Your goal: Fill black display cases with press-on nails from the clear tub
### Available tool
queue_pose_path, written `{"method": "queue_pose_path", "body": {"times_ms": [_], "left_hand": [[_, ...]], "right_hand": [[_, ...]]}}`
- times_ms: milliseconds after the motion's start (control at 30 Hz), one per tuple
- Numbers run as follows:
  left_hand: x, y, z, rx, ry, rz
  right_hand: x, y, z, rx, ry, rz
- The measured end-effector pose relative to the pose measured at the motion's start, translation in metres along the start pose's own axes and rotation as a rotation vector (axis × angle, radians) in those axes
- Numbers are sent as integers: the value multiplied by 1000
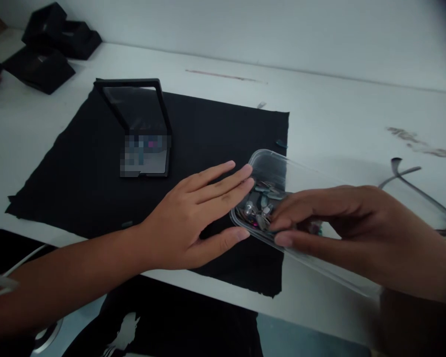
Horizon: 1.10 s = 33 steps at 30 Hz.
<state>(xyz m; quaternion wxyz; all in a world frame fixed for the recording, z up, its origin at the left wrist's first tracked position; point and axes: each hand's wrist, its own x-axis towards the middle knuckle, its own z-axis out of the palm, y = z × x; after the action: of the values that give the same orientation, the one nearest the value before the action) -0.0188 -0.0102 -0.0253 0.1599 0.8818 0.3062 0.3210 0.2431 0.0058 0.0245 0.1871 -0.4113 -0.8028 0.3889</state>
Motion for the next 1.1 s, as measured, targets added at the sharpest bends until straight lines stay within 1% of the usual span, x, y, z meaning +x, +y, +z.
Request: {"method": "queue_pose_path", "body": {"times_ms": [100,167,233,367,433,633,733,867,967,1033,1100], "left_hand": [[0,-1,0,20,27,41],[1,-1,-1,33,55,68],[2,0,-1,30,91,96],[6,4,-1,1,188,180],[9,6,-2,-1,218,223],[13,9,-10,58,238,256],[15,9,-11,62,257,272],[19,7,-11,103,293,354],[19,8,-14,137,264,422],[18,9,-16,155,213,439],[16,10,-17,162,190,452]], "right_hand": [[-3,2,-3,276,-7,140],[-5,2,-3,355,7,177],[-7,1,-2,387,3,203],[-8,-4,1,364,18,219],[-7,-8,2,349,8,222],[-7,-16,8,386,-72,226],[-9,-17,10,368,-94,241],[-11,-15,11,331,-103,245],[-10,-13,14,276,-97,213],[-10,-12,16,239,-81,168],[-10,-11,19,216,-50,113]]}}
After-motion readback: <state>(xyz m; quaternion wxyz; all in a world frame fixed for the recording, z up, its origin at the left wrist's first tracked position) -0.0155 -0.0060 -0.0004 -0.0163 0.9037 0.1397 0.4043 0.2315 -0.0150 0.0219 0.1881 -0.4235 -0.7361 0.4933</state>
